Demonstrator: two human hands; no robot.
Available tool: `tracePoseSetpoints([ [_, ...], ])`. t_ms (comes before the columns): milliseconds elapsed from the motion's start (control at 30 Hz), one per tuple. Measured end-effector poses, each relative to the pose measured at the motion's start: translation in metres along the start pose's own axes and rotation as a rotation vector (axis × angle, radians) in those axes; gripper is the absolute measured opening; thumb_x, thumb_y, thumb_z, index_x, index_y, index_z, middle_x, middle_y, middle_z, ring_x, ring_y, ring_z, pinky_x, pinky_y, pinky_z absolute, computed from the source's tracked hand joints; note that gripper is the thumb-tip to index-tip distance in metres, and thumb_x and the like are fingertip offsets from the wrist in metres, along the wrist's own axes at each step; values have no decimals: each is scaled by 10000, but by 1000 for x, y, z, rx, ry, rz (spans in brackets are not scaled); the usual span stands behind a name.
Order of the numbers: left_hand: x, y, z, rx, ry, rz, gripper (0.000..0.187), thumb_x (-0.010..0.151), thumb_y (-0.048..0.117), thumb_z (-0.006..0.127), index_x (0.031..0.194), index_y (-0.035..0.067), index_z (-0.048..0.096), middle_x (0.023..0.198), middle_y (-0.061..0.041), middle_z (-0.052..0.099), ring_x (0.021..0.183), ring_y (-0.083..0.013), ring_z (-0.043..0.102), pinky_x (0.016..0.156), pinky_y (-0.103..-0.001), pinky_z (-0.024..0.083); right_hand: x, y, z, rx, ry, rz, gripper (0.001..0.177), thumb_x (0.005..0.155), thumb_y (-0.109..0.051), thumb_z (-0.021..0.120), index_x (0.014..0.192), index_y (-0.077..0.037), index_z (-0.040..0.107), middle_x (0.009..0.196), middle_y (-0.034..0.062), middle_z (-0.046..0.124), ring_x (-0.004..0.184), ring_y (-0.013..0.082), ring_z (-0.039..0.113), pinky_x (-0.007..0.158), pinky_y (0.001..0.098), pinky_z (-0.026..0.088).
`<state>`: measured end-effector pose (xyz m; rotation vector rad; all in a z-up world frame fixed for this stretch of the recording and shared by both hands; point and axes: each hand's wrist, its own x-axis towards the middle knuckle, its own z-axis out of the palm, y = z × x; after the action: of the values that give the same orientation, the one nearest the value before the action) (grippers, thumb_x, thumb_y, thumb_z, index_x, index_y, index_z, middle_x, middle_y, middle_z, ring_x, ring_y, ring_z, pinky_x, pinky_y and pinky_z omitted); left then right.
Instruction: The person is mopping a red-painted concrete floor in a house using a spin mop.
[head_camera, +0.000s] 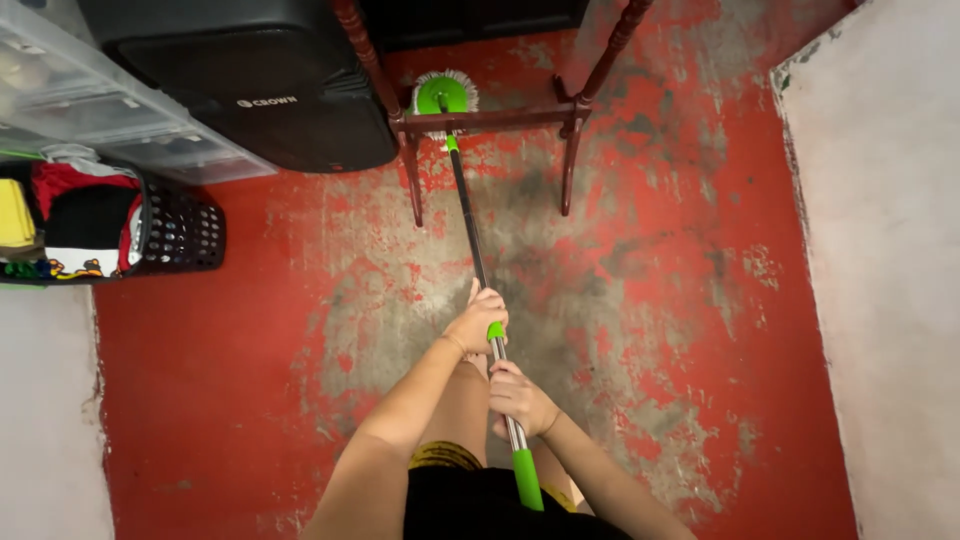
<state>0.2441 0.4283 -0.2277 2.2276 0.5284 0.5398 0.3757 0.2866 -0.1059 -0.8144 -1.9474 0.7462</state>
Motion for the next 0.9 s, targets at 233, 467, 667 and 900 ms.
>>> tracePoseSetpoints([
  [233, -3, 52, -11, 5, -27, -43, 299, 620, 226, 837, 707, 141, 563, 850, -35, 559, 1078, -299, 540, 1214, -643, 178, 3, -52, -14, -43, 66, 20, 186, 563, -37, 625, 688, -56, 489, 705, 95, 451, 742, 308, 531, 1011, 492, 494],
  [467, -35, 151, 41, -6, 75, -38, 254, 631, 190, 777, 695, 143, 536, 813, -41, 548, 976, -312, 530, 1048, -565, 392, -55, -152, -38, -16, 42, 4, 213, 576, -23, 609, 664, -72, 422, 663, 90, 405, 702, 316, 473, 974, 453, 509],
  [667, -56, 254, 88, -54, 114, -39, 279, 632, 204, 809, 715, 124, 555, 806, -65, 555, 934, -325, 525, 939, -532, 392, -109, -259, -74, 8, 68, 76, 217, 560, -16, 608, 653, -69, 419, 669, 105, 426, 715, 338, 474, 818, 422, 454],
  [900, -85, 359, 153, -65, 173, -111, 192, 642, 172, 751, 731, 114, 592, 801, -70, 585, 903, -315, 529, 844, -443, 428, -191, -343, -99, 64, 72, 159, 227, 567, 47, 593, 682, -58, 429, 679, 98, 421, 690, 315, 447, 704, 381, 429],
])
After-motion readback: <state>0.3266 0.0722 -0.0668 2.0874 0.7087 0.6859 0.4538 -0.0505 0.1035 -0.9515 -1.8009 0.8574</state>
